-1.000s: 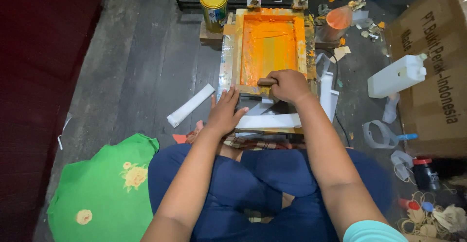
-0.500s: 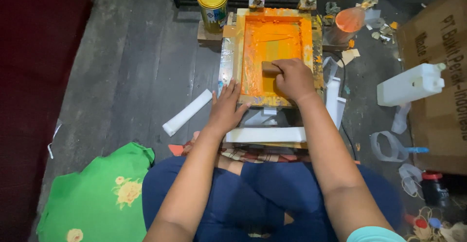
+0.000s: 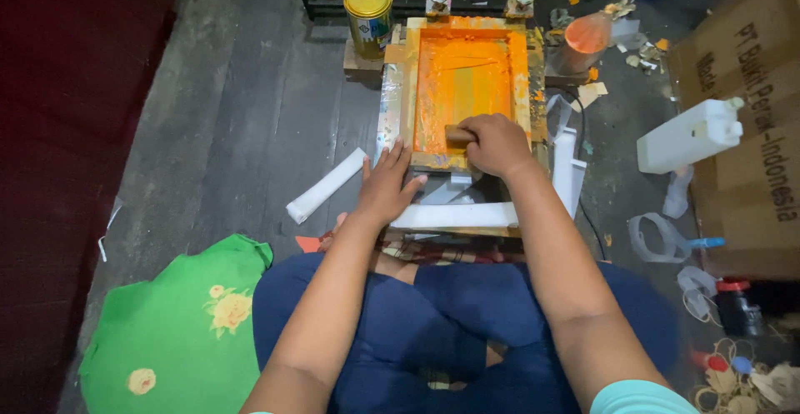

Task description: The person sits on the floor and handles a white strip of material, folding and unfolding it. They then use a wooden squeegee to spread orange paint across a screen printing frame placed on a small wooden stand.

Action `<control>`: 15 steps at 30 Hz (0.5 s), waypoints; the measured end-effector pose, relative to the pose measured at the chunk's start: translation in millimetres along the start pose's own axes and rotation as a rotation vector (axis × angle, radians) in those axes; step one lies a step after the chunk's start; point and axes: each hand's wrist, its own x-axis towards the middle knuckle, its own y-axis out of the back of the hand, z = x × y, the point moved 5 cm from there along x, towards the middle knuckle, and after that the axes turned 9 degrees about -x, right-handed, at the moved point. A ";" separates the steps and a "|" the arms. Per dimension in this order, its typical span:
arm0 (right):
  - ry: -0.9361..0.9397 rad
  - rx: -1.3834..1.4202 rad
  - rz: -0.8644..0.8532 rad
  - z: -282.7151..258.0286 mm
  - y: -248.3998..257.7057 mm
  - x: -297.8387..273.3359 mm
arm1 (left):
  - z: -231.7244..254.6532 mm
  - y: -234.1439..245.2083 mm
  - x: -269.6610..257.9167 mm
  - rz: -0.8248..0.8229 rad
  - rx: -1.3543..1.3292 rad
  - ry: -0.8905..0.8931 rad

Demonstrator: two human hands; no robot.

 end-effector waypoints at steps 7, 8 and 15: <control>0.020 -0.030 0.014 4.6 -4.7 -9.7 | 2.3 -3.8 -16.8 -0.024 0.023 0.018; 0.019 -0.034 0.025 5.2 -4.8 -8.9 | 2.9 -3.4 -17.1 -0.027 0.026 0.022; -0.029 0.002 0.093 14.7 1.1 6.5 | 6.2 1.5 -3.9 -0.014 -0.023 0.002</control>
